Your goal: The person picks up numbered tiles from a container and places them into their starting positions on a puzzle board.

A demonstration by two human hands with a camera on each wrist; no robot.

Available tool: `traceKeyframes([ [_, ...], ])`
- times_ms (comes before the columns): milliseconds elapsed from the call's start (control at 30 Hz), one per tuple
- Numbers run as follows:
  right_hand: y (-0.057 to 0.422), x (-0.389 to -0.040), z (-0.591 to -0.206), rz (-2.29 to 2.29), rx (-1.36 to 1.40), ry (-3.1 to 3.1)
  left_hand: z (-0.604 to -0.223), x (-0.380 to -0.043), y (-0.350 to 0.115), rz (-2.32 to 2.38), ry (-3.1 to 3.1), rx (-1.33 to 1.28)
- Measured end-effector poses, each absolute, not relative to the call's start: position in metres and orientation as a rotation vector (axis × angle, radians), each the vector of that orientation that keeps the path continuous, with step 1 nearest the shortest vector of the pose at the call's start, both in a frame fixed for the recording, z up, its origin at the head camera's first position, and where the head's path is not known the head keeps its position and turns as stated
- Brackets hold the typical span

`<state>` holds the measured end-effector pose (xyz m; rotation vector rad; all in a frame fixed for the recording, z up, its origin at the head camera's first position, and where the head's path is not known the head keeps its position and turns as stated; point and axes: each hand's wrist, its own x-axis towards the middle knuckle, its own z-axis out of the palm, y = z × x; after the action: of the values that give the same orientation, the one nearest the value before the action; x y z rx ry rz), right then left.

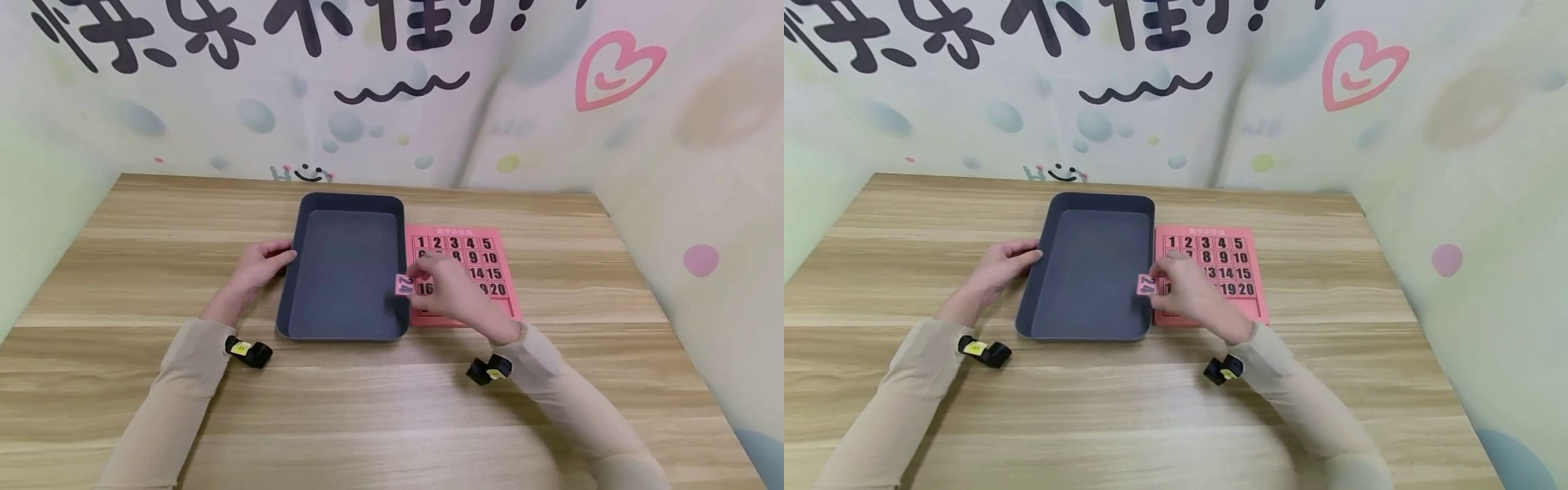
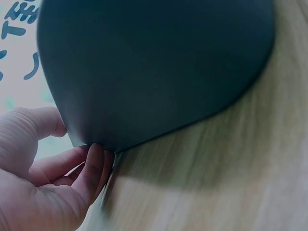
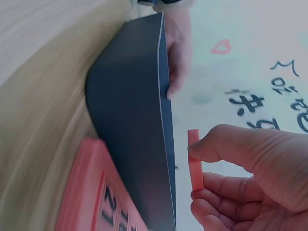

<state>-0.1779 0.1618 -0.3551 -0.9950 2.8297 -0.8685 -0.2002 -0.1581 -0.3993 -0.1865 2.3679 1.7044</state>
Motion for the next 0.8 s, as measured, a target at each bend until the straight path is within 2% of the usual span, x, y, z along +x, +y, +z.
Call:
traceKeyframes([
  [333,0.205,-0.172,-0.363,-0.889,-0.867,2.879,-0.399,-0.199,-0.158,1.717,2.368,-0.183],
  [800,0.246,-0.166,-0.386,-0.820,-0.860,2.881,-0.398,-0.199,-0.157,1.706,2.369,-0.199],
])
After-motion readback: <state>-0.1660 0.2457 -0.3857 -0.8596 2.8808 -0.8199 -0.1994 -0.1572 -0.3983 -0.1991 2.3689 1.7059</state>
